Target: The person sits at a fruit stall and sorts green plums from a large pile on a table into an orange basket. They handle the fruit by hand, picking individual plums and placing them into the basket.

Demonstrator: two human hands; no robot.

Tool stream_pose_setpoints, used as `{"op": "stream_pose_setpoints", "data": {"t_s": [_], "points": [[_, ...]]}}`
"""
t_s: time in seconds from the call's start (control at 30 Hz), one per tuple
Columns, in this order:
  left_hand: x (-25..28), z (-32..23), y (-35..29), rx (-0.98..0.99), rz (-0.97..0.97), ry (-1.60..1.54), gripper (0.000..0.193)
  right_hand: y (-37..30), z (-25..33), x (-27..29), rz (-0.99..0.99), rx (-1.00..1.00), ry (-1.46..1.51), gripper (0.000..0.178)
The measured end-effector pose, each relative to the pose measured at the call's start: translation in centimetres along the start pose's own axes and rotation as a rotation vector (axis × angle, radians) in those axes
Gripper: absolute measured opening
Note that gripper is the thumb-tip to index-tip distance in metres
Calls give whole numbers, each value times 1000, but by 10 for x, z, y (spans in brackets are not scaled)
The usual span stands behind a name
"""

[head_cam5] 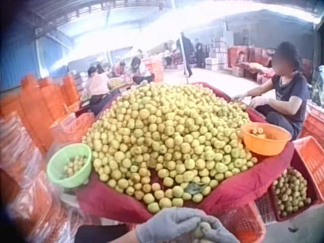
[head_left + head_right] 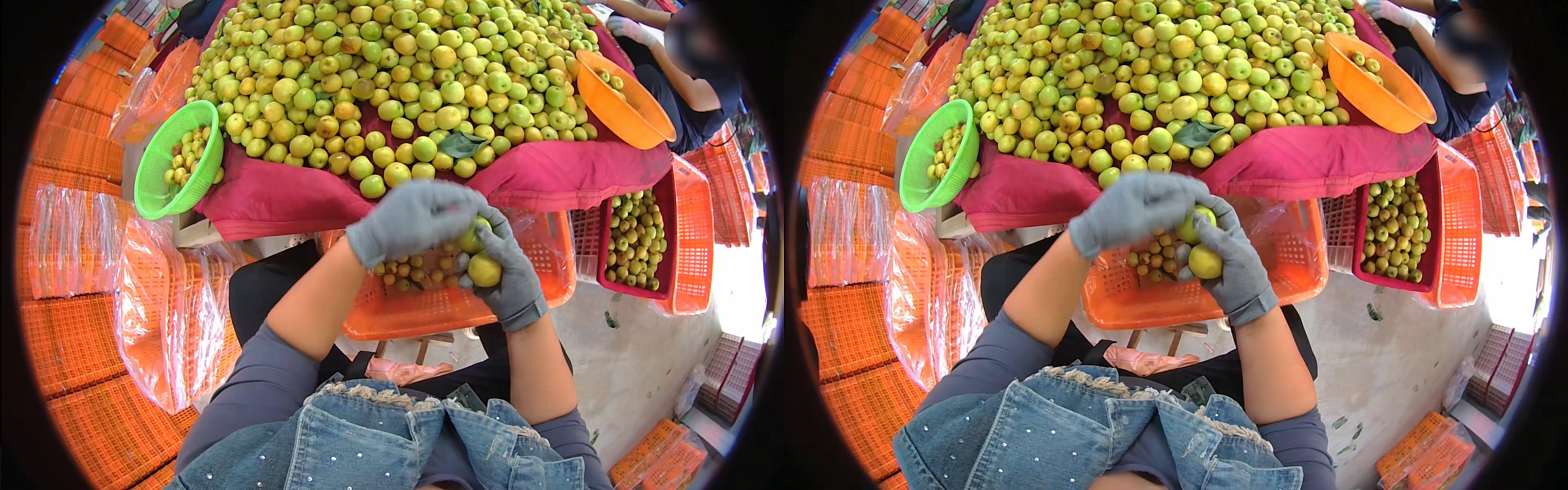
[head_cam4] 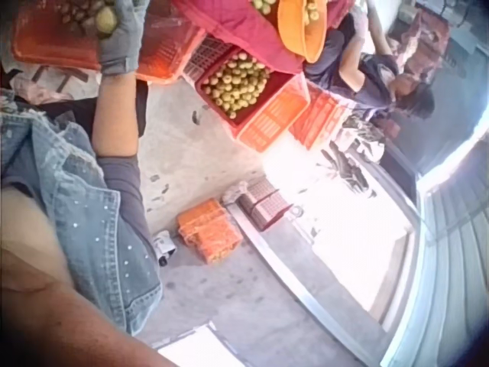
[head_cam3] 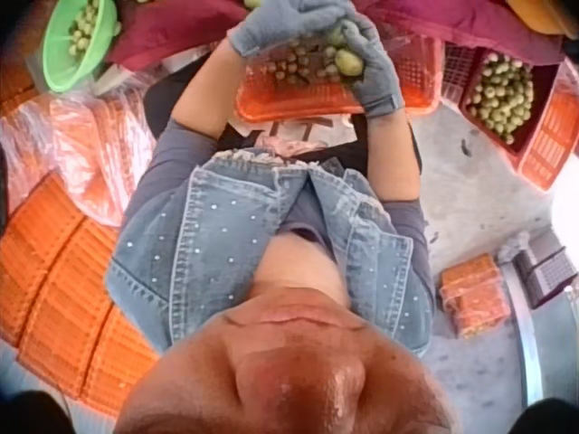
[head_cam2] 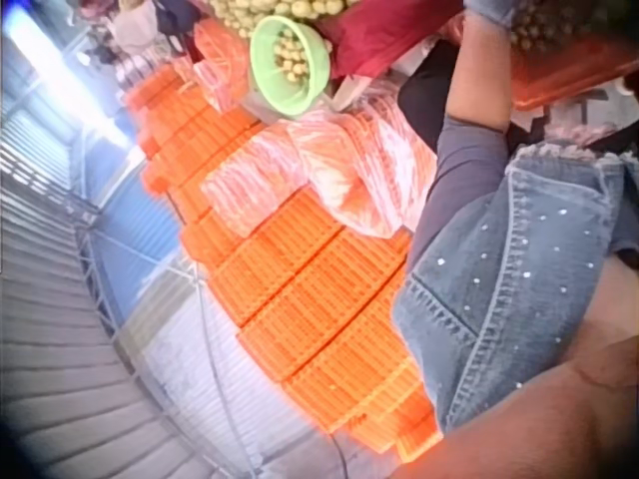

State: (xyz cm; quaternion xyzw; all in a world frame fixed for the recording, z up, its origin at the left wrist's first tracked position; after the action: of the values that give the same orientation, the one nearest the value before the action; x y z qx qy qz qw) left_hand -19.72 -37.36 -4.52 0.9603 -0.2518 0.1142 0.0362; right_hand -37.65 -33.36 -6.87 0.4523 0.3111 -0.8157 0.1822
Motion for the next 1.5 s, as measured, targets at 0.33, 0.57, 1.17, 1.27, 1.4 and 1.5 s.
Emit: {"op": "stream_pose_setpoints", "data": {"t_s": [0.33,0.57,1.17,1.27,1.4,1.5], "points": [[27,78,37,176,-262,1154,39,3,14,5,-263,140,-79,33],[-5,60,47,187,-226,1082,32,-2,13,8,-321,139,-127,30],[47,77,28,249,-577,-911,17,18,-9,-2,-270,23,-153,31],[71,66,80,245,-607,-101,21,20,-9,-3,-235,19,-148,31],[58,73,126,174,-389,1005,25,26,-11,-2,-207,27,-157,30],[41,69,119,255,-190,989,32,20,-4,-5,-214,35,-130,29]]}}
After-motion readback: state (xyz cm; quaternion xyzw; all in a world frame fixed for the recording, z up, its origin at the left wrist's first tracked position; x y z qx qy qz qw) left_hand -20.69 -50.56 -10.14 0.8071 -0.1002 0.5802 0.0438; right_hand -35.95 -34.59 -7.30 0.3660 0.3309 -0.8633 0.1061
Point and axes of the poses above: each hand's wrist, its own y-axis towards the middle knuckle, its own x-axis out of the back of the hand, z = x × y, the point moved 2 cm from there along y, towards the middle knuckle, and after that the axes turned 2 degrees about y, right-handed, at the moved point
